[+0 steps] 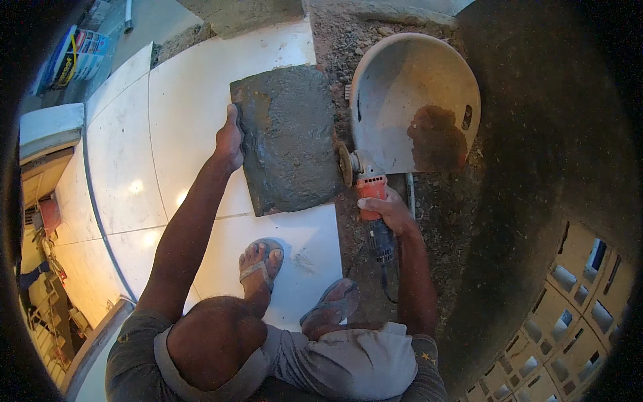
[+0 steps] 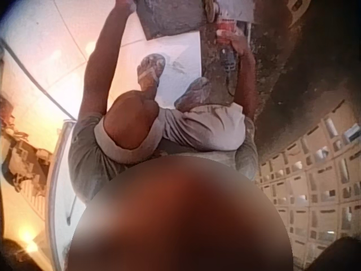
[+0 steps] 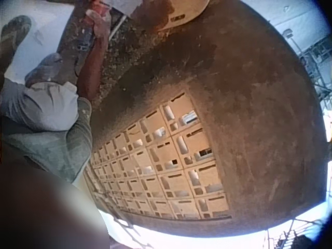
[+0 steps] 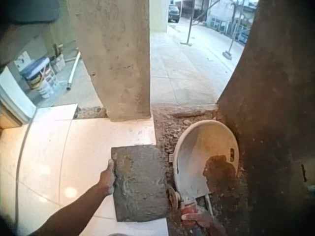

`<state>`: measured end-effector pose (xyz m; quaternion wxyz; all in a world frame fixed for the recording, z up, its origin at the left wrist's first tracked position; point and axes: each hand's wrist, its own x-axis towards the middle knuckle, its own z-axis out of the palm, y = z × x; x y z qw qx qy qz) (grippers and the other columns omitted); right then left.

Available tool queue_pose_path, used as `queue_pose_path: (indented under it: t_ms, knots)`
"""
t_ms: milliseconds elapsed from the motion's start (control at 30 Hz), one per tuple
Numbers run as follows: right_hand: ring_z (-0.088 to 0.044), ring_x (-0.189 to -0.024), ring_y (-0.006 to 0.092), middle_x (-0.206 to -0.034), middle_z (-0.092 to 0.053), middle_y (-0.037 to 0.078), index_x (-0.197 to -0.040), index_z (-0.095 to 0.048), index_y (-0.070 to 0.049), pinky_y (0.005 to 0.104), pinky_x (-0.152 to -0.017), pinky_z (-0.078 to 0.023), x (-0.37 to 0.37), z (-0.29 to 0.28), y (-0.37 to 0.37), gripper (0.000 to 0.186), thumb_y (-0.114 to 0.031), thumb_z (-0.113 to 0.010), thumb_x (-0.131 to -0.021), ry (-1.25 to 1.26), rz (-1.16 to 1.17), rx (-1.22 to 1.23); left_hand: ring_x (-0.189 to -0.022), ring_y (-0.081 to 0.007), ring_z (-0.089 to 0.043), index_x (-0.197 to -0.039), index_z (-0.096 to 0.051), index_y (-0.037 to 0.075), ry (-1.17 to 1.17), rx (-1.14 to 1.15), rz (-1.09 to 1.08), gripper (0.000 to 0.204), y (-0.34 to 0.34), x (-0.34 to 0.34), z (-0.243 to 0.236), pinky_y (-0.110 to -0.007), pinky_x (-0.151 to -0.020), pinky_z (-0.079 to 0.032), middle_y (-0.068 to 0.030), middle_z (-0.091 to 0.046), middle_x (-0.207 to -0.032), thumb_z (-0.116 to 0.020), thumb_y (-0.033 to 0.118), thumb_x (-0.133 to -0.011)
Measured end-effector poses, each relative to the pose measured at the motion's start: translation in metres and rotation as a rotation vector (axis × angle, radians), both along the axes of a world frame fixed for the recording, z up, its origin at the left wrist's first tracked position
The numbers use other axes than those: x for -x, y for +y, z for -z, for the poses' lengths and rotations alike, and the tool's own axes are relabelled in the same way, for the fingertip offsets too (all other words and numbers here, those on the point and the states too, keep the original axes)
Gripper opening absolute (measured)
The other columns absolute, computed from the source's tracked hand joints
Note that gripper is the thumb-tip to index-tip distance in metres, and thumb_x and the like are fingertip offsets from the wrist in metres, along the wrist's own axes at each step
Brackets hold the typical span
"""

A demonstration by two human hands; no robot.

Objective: Cutting a tile to size and then applying mortar and placing it on a staircase step.

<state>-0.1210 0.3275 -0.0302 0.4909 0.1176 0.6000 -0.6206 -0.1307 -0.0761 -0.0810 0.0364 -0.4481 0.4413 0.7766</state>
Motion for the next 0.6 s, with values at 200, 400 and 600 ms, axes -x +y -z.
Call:
queue_pose_path:
  t_ms: [200, 400, 600]
  knots:
    - [-0.068, -0.075, 0.0192, -0.089, -0.065, 0.008, -0.111, -0.056, -0.003, 0.0335, -0.071, -0.057, 0.003, -0.003, 0.000, 0.042, -0.023, -0.075, -0.079, -0.034, 0.028, -0.007, -0.128, -0.0272, -0.052, -0.147, -0.041, 0.001, 0.058, 0.007, 0.030, 0.071, 0.014, 0.004, -0.015, -0.043, -0.109, -0.041, -0.0150, -0.050, -0.145, -0.040, 0.057, -0.104]
    - [-0.068, -0.074, 0.0207, -0.089, -0.066, 0.009, -0.110, -0.057, -0.002, 0.0345, -0.071, -0.057, 0.008, 0.003, -0.006, 0.042, -0.025, -0.075, -0.079, -0.042, -0.028, -0.005, -0.128, -0.0273, -0.051, -0.148, -0.041, 0.001, 0.001, -0.001, 0.006, 0.072, 0.007, 0.000, -0.009, -0.043, -0.109, -0.041, -0.0161, -0.050, -0.145, -0.040, 0.058, -0.104]
    - [-0.069, -0.074, 0.0215, -0.089, -0.066, 0.010, -0.110, -0.057, -0.002, 0.0347, -0.070, -0.058, 0.014, -0.005, -0.008, 0.041, -0.025, -0.074, -0.081, -0.008, -0.032, -0.015, -0.126, -0.0274, -0.053, -0.147, -0.042, 0.000, 0.014, -0.017, 0.006, 0.071, 0.015, 0.003, -0.022, -0.043, -0.109, -0.041, -0.0160, -0.051, -0.144, -0.041, 0.057, -0.103]
